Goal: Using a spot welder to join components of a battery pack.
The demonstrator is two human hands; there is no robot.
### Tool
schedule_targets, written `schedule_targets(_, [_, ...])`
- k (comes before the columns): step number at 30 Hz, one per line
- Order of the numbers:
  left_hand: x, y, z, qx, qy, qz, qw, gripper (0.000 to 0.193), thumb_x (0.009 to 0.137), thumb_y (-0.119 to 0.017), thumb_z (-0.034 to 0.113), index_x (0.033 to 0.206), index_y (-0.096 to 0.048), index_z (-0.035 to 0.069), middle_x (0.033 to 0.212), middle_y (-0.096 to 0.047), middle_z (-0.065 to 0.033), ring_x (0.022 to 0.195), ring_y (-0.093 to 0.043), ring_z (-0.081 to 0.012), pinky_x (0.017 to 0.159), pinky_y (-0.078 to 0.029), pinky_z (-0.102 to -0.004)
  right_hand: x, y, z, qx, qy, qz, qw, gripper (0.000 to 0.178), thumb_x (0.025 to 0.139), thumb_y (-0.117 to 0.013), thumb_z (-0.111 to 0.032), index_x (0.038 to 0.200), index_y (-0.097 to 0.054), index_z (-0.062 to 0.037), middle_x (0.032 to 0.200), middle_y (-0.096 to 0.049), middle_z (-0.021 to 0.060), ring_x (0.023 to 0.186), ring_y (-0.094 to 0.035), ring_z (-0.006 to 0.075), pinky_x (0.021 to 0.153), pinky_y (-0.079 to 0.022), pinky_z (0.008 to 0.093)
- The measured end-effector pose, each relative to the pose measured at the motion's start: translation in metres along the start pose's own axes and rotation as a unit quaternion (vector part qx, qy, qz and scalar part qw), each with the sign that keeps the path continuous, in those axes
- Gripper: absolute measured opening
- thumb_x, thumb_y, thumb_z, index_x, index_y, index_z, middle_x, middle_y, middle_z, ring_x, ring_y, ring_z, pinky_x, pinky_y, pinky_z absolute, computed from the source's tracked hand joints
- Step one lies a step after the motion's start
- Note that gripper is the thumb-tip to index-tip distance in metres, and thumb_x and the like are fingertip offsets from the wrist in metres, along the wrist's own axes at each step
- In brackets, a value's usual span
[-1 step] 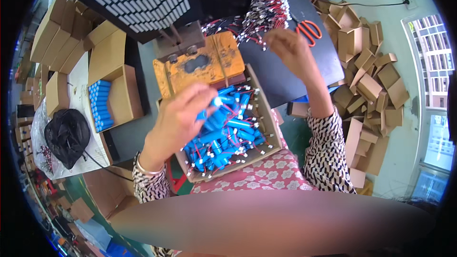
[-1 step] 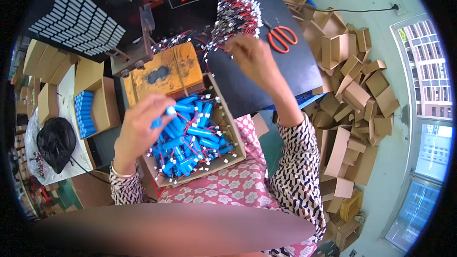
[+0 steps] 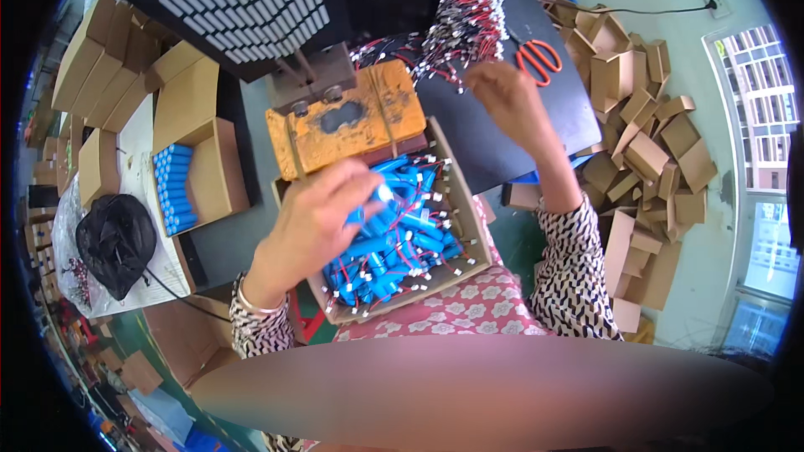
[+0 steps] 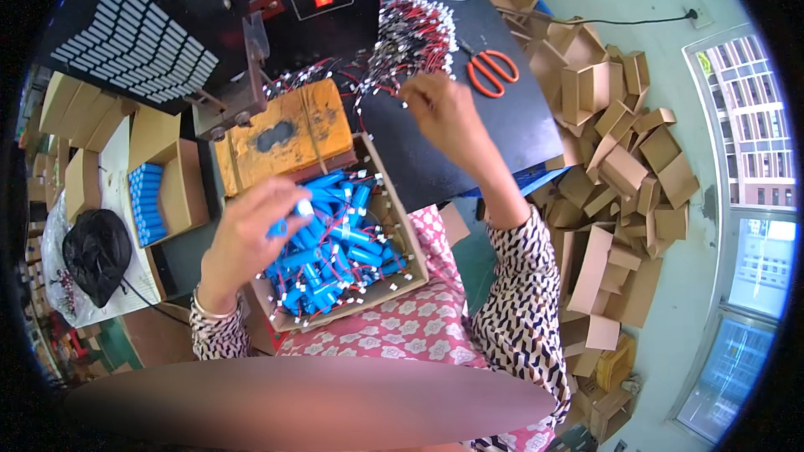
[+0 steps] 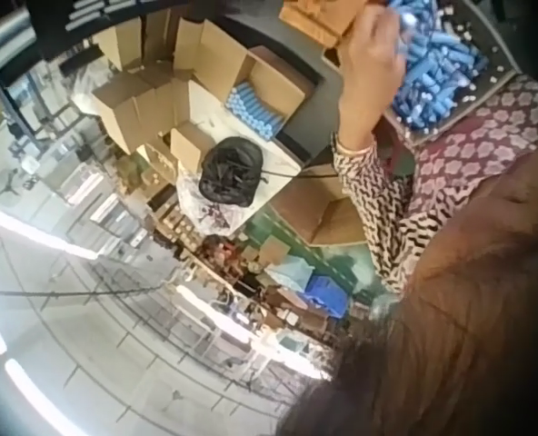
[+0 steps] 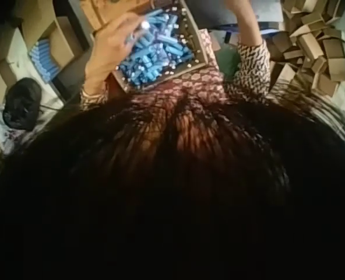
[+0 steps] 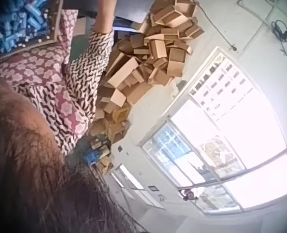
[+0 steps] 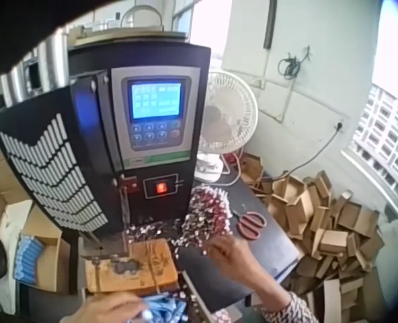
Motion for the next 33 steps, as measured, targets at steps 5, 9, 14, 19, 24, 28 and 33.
schedule_targets(5, [-0.016, -0.015, 0.021, -0.088, -0.029, -0.106, 0.990, 0.026, 0.077, -0.072, 0.017, 0.097, -0.060, 0.004, 0.089, -0.055, -0.0094, 0.073, -0.061, -0.0251, 0.061, -0.051, -0.0337, -0.001, -0.031, 0.010, -0.220, 0.006, 0.059, 0.974, 0.010, 0.079, -0.059, -0.007, 0.087, -0.056, -0.0021, 0.084, -0.055, 0.0166, 0.079, -0.058, 0.0340, 0.068, -0.048, 0.0440])
schedule_targets(9, [-0.009, -0.032, 0.030, -0.042, -0.065, -0.165, 0.983, 0.036, 0.075, -0.073, 0.016, 0.104, -0.056, 0.004, 0.092, -0.052, -0.0093, 0.072, -0.060, -0.0262, 0.061, -0.050, -0.0352, 0.020, -0.061, 0.012, -0.370, -0.017, 0.049, 0.928, 0.016, 0.077, -0.057, -0.004, 0.093, -0.054, -0.0018, 0.088, -0.056, 0.0170, 0.084, -0.059, 0.0327, 0.072, -0.047, 0.0420])
schedule_targets(14, [-0.005, -0.020, 0.043, -0.088, -0.022, -0.127, 0.988, 0.028, 0.076, -0.072, 0.011, 0.095, -0.053, 0.003, 0.093, -0.050, -0.0111, 0.072, -0.058, -0.0263, 0.066, -0.049, -0.0333, 0.016, -0.057, 0.016, -0.308, -0.002, 0.005, 0.951, 0.020, 0.078, -0.055, -0.004, 0.097, -0.051, -0.0032, 0.085, -0.055, 0.0161, 0.084, -0.057, 0.0332, 0.070, -0.045, 0.0436])
schedule_targets(19, [0.009, 0.007, -0.001, -0.175, 0.136, 0.113, 0.968, 0.010, 0.088, -0.057, 0.009, 0.093, -0.053, 0.002, 0.094, -0.051, -0.0074, 0.078, -0.051, -0.0144, 0.071, -0.042, -0.0257, -0.009, -0.042, 0.018, -0.310, 0.019, 0.006, 0.951, 0.014, 0.083, -0.054, -0.006, 0.096, -0.051, -0.0051, 0.083, -0.053, 0.0147, 0.081, -0.056, 0.0322, 0.071, -0.041, 0.0405])
schedule_targets(24, [0.022, 0.005, -0.026, -0.218, 0.222, 0.184, 0.932, 0.013, 0.094, -0.052, 0.014, 0.097, -0.057, 0.002, 0.092, -0.051, -0.0024, 0.081, -0.045, -0.0060, 0.068, -0.039, -0.0221, -0.010, -0.040, 0.017, -0.267, 0.051, 0.010, 0.962, 0.008, 0.086, -0.053, -0.006, 0.094, -0.052, -0.0045, 0.082, -0.052, 0.0145, 0.080, -0.054, 0.0313, 0.070, -0.039, 0.0403])
schedule_targets(28, [0.018, 0.005, -0.023, -0.016, 0.162, 0.169, 0.972, 0.015, 0.090, -0.059, 0.011, 0.102, -0.060, 0.003, 0.090, -0.058, -0.0077, 0.079, -0.054, -0.0172, 0.071, -0.043, -0.0274, -0.019, -0.030, 0.021, -0.228, 0.053, 0.007, 0.972, 0.016, 0.079, -0.054, -0.001, 0.094, -0.052, -0.0061, 0.081, -0.052, 0.0121, 0.080, -0.055, 0.0299, 0.072, -0.039, 0.0397])
schedule_targets(33, [0.013, 0.012, -0.016, 0.069, 0.131, 0.174, 0.974, 0.021, 0.082, -0.067, 0.007, 0.103, -0.064, 0.004, 0.089, -0.063, -0.0122, 0.080, -0.059, -0.0272, 0.071, -0.046, -0.0325, -0.015, -0.011, 0.005, -0.256, 0.037, 0.032, 0.965, 0.013, 0.080, -0.053, 0.001, 0.093, -0.051, -0.0021, 0.089, -0.051, 0.0167, 0.088, -0.052, 0.0340, 0.073, -0.040, 0.0425])
Point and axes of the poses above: each hand's wrist, its own x-axis towards the middle knuckle, its own y-axis out of the back of the hand, z = x × y, the point moved 1 cm from there along x, towards the middle knuckle
